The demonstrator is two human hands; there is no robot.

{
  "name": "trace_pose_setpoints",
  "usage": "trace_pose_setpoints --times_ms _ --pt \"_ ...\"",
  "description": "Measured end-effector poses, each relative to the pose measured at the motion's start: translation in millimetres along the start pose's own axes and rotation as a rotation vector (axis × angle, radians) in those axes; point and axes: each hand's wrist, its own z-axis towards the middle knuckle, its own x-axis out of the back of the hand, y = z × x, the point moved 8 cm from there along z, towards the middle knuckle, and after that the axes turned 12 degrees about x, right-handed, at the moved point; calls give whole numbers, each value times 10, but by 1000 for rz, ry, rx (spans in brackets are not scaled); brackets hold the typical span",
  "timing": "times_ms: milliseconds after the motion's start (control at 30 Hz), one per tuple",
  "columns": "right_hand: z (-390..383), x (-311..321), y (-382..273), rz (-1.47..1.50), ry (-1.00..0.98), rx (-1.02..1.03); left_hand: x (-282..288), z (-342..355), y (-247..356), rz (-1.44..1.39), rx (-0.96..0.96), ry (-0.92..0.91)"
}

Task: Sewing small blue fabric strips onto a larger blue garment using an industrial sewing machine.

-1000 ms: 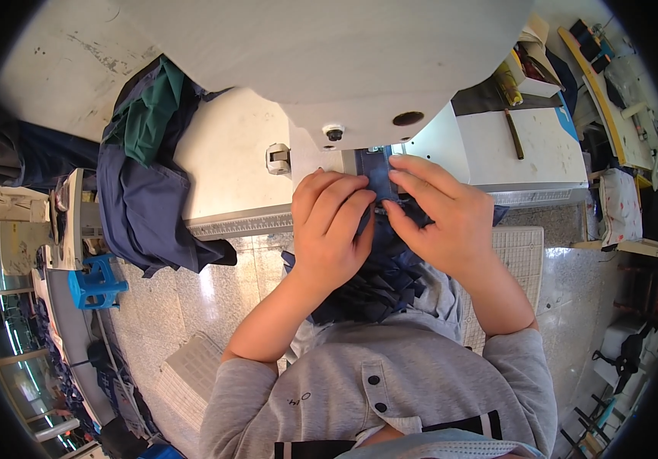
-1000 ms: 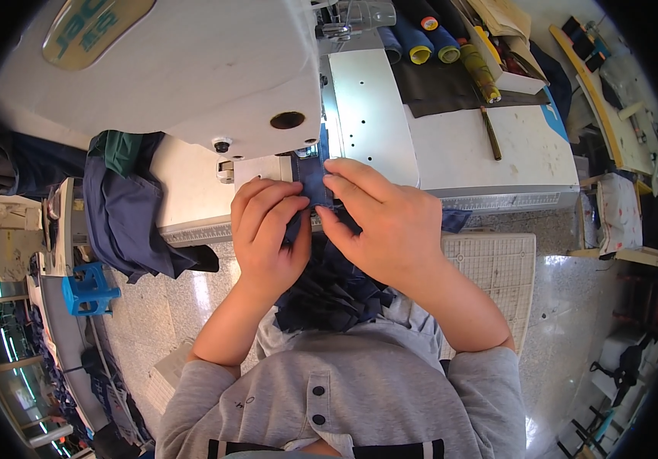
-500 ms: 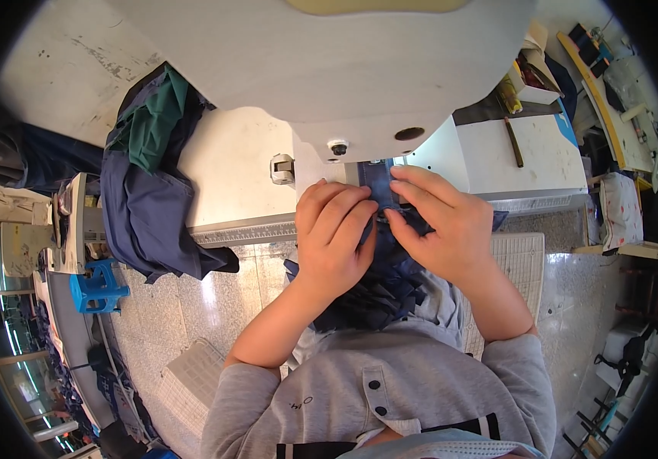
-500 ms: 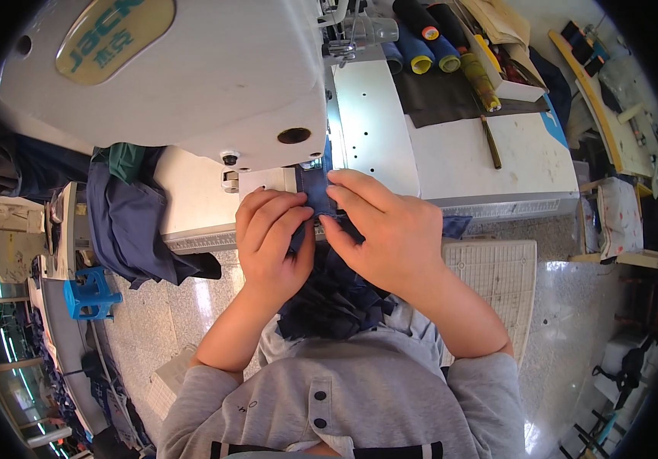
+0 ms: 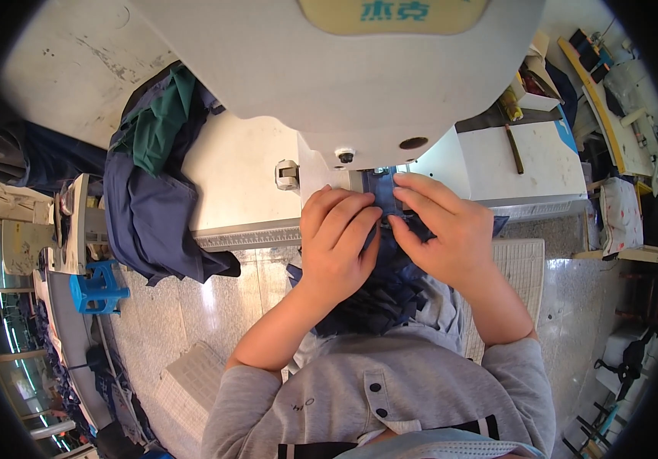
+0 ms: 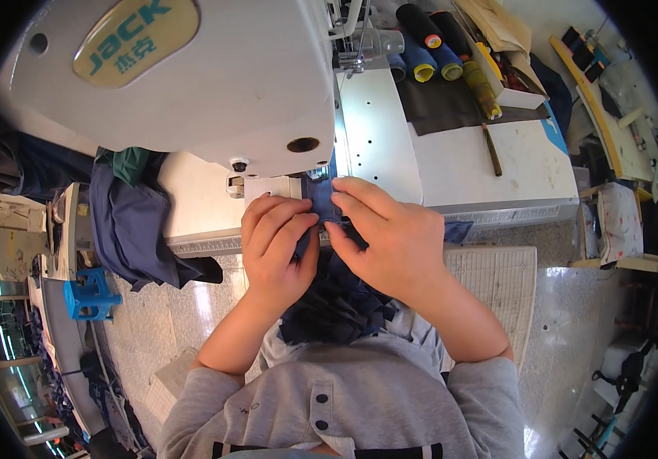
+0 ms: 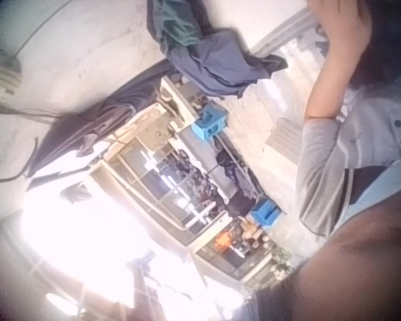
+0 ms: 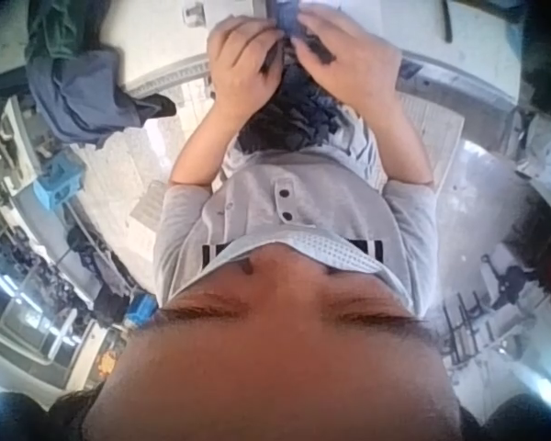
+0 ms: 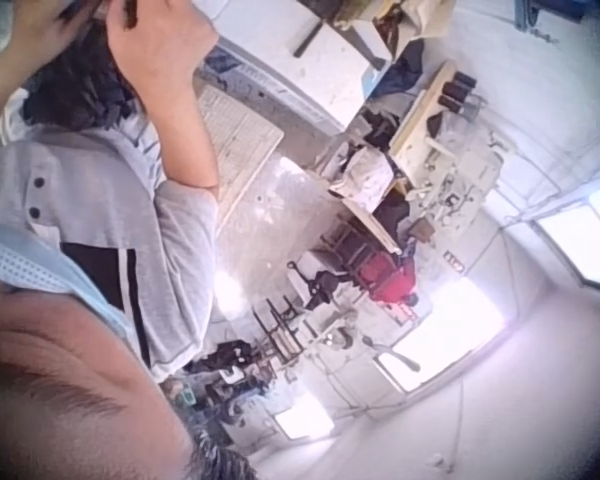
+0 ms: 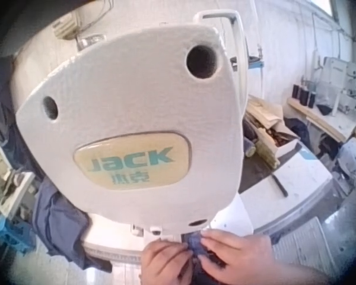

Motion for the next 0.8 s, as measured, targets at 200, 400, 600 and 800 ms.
trace_pose_setpoints --times_ms 200,400,600,800 --pt "-11 2 2 2 2 7 -7 -11 -1 -9 1 1" --pt "-9 7 -10 -8 10 25 -32 -42 -28 -3 -27 -6" --pt "-8 -7 3 -13 -3 23 -28 -30 -23 -5 -26 -8" --pt "-10 -6 6 -9 14 31 -37 -32 -26 -7 -32 -7"
